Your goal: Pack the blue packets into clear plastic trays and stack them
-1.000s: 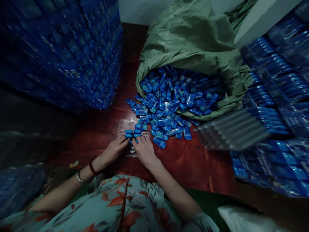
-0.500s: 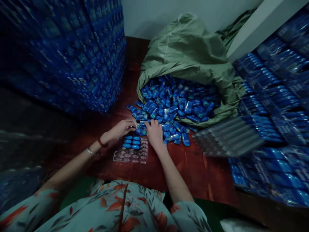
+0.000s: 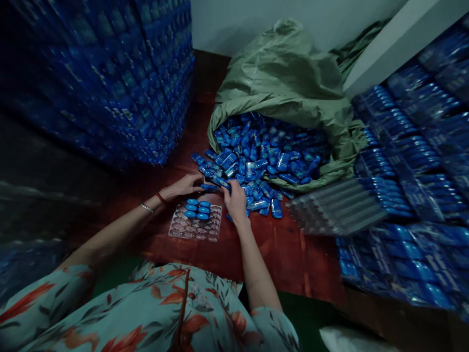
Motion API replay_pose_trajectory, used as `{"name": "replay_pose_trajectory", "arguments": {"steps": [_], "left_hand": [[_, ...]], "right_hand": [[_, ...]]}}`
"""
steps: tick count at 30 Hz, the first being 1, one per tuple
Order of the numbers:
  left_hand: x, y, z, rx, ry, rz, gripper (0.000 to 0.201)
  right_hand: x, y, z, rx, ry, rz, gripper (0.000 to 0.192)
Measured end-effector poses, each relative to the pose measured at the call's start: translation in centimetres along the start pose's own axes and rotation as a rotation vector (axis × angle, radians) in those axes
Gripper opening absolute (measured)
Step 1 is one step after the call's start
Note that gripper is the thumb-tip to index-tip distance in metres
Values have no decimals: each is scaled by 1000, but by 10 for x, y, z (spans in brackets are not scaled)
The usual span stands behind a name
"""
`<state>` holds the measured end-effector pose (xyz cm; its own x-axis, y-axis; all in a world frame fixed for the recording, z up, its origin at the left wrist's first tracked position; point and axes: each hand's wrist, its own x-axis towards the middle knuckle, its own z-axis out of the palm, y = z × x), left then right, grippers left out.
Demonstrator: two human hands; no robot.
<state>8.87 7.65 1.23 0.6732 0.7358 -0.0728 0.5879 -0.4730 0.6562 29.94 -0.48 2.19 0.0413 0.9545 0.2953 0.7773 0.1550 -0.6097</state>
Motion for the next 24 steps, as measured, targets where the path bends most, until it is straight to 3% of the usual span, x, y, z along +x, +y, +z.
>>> {"name": "replay_pose_trajectory", "arguments": {"steps": [3, 5, 7, 10, 13, 16, 19, 24], "left_hand": [[-36, -10, -7, -273, 284, -140, 27], [-70, -10, -12, -396, 467, -235, 30], [-108, -6, -15, -437, 557, -297, 30], [-154, 10, -8, -453, 558, -338, 27], [-175, 31, 14, -434, 594, -307, 20], [-172, 48, 42, -335, 628, -170, 15], [-161, 51, 60, -195, 565, -20, 24], [-151, 42, 59, 50, 410, 141, 43]], "right_hand": [[-28, 4, -30, 281, 48, 149, 23], [-50, 2, -46, 393, -78, 191, 26], [-72, -7, -51, 413, -199, 194, 27], [-95, -25, -34, 353, -226, 107, 17], [-106, -36, -6, 309, -138, -102, 15], [-110, -34, 11, 235, -106, -273, 24], [-111, -29, 11, 141, -151, -340, 27], [-99, -37, -6, -21, -305, -363, 28]]}}
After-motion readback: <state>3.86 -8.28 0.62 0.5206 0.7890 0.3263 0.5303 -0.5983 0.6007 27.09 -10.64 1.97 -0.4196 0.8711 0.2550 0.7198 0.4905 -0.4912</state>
